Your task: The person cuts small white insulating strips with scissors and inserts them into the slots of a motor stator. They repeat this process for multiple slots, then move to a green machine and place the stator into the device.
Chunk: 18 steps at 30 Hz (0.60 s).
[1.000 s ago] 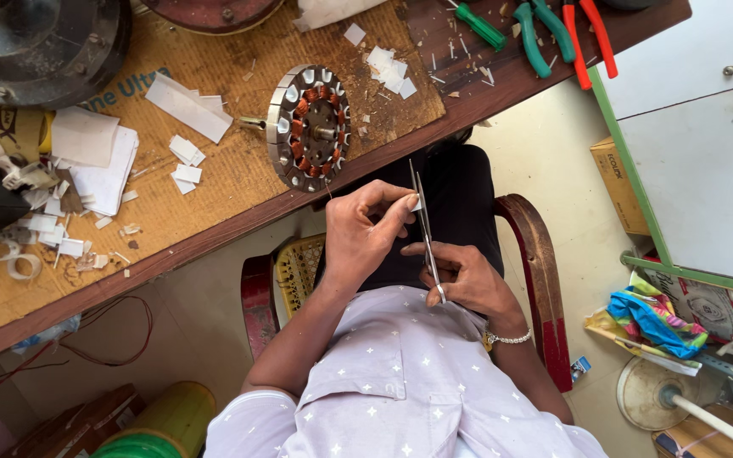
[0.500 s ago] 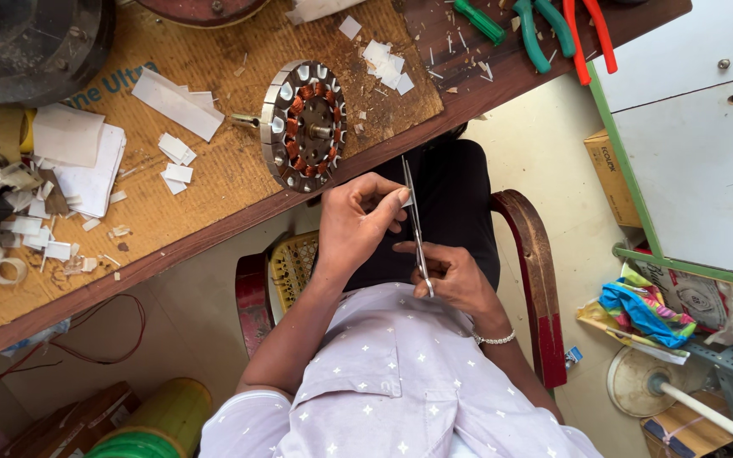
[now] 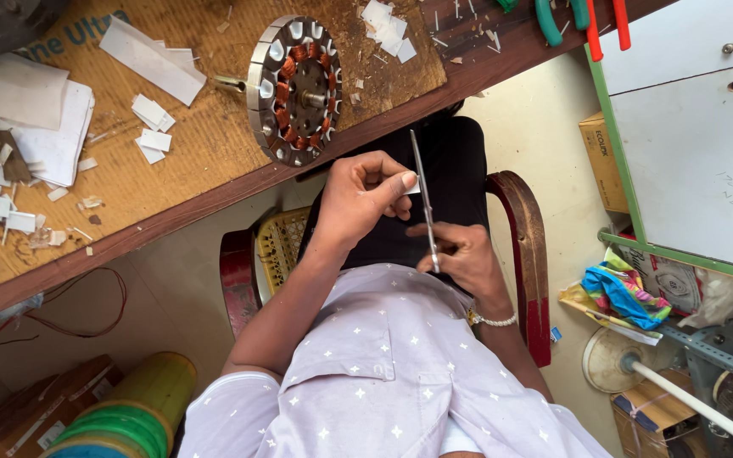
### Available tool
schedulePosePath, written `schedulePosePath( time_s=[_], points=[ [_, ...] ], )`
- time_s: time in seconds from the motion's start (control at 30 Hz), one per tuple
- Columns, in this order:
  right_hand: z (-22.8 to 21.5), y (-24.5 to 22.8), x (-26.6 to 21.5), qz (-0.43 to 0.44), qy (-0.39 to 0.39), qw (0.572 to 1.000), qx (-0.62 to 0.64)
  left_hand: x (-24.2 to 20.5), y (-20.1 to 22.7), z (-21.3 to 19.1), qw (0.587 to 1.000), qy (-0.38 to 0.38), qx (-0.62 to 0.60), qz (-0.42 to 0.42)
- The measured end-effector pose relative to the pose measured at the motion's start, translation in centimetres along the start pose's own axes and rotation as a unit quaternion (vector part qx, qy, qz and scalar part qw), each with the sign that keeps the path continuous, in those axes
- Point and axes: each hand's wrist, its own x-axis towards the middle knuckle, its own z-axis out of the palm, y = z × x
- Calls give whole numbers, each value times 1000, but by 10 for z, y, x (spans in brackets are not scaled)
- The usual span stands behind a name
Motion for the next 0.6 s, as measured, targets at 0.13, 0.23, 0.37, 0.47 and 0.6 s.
schedulePosePath(
  time_s=[0.13, 0.23, 0.37, 0.47, 0.6],
  points=[
    [-24, -17, -8, -38, 117, 992, 17, 1, -5, 7, 998, -10, -56, -10],
    [-62, -47, 6, -63, 172, 968, -172, 0, 2, 17, 981, -46, -185, -27],
    [-108, -86, 41, -22, 195, 939, -283, -15, 16, 24, 954, -129, -263, -68],
    [-126, -113, 77, -18, 144, 912, -385, -24, 25, 24, 983, -101, -155, -7],
    [-139, -159, 119, -14, 56, 823, -565, -36, 23, 25, 997, -27, 17, 74]
  ],
)
